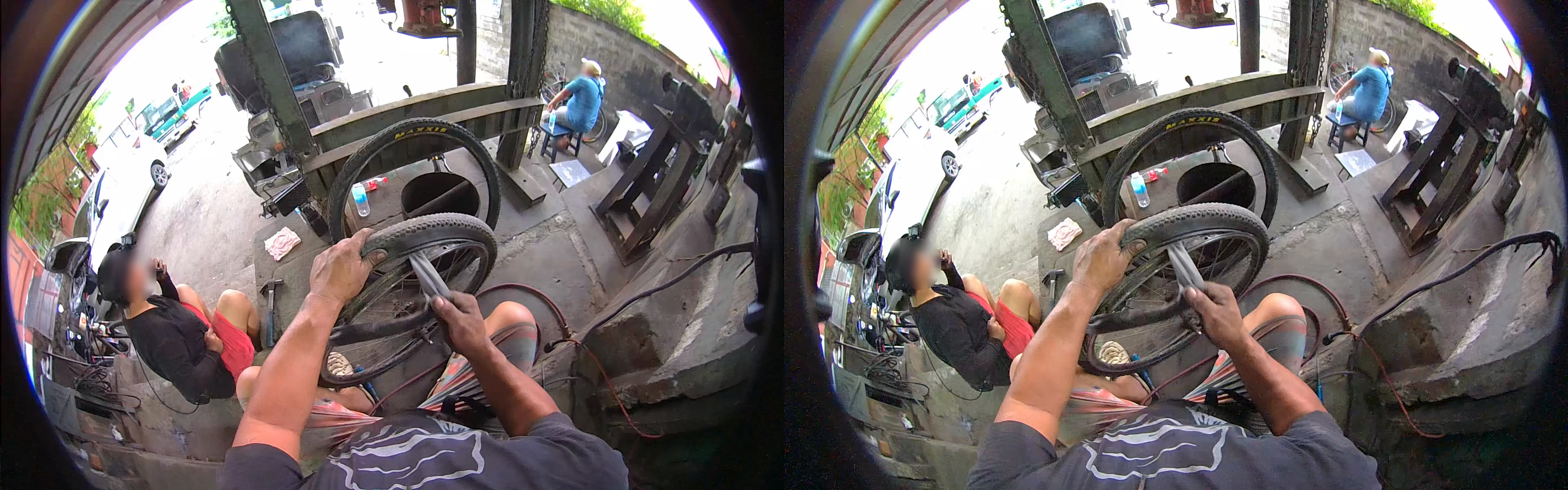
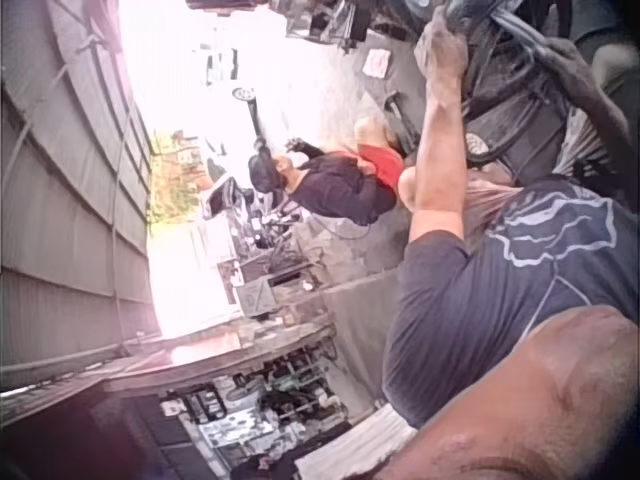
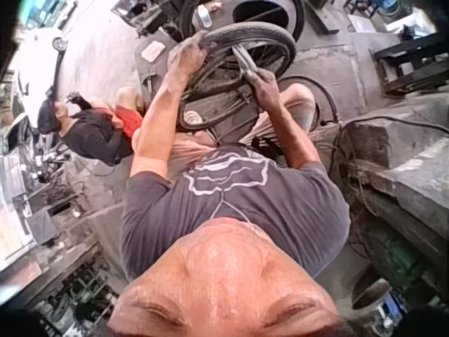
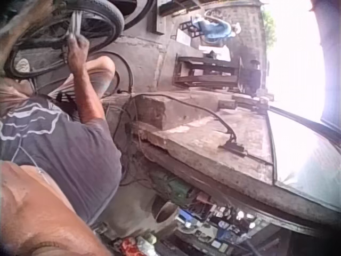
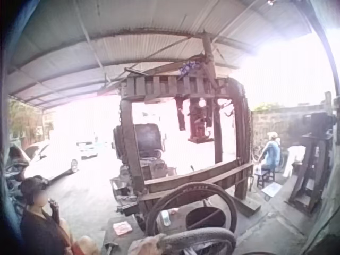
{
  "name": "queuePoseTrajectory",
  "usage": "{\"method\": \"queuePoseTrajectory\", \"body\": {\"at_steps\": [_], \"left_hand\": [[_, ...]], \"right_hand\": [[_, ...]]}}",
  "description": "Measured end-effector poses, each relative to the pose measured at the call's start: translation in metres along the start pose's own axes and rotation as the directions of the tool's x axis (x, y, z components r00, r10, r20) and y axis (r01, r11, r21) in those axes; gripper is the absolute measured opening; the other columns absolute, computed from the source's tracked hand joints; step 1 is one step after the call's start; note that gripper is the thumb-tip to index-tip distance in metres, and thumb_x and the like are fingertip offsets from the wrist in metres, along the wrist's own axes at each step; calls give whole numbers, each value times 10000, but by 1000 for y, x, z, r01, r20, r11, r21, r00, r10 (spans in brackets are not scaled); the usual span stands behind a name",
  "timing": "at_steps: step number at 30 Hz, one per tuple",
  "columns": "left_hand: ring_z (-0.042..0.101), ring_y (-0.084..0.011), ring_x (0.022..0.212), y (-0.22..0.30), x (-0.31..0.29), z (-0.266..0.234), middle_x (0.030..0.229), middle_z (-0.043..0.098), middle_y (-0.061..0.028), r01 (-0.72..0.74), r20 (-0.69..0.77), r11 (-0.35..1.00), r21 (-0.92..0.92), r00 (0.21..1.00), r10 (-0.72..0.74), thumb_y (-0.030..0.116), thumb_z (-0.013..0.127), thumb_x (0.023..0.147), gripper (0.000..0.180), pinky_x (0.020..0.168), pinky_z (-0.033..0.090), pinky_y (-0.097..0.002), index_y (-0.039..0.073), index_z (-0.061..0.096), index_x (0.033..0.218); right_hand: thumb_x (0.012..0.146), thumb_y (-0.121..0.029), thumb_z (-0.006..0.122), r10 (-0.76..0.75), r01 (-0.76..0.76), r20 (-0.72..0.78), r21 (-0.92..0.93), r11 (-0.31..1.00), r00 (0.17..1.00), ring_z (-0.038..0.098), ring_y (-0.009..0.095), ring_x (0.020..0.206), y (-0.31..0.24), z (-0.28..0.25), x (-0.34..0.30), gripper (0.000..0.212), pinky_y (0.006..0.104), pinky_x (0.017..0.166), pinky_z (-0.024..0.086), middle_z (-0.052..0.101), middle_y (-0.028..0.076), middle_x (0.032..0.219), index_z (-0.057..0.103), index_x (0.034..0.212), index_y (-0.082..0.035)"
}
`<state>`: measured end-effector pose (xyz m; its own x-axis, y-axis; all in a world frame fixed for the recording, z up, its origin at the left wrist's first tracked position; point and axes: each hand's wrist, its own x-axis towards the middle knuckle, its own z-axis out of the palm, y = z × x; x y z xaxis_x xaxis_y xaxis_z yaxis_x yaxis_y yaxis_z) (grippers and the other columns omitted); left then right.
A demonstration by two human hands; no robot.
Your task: The person removes a bicycle tire from the rim, extracts the inner tube, and uses a blue tool to inspect or repair the tube. They then reinsert the tube into the tire and begin seating the tire back onto the rim.
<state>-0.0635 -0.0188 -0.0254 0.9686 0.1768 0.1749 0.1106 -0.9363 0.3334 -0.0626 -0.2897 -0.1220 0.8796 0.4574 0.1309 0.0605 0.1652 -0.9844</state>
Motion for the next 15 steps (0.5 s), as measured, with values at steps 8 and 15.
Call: {"method": "queuePoseTrajectory", "body": {"at_steps": [8,15], "left_hand": [[737,-414,1305,15,27,-10,1341,780,-264,51,143,978,-205,990,-21,477,858,953,705,1131,561,-487,73,680,1502],[752,-419,1264,30,-11,-16,1302,788,-270,66,129,971,-230,991,-37,388,890,914,659,1124,565,-486,37,711,1443]], "right_hand": [[1128,-283,679,196,-197,80,685,701,977,730,199,975,17,3,32,350,374,935,580,767,79,1085,713,1302,19],[1079,-327,772,268,-397,300,567,722,915,690,236,1252,6,89,-24,500,416,1150,518,752,144,1333,681,1400,46]]}}
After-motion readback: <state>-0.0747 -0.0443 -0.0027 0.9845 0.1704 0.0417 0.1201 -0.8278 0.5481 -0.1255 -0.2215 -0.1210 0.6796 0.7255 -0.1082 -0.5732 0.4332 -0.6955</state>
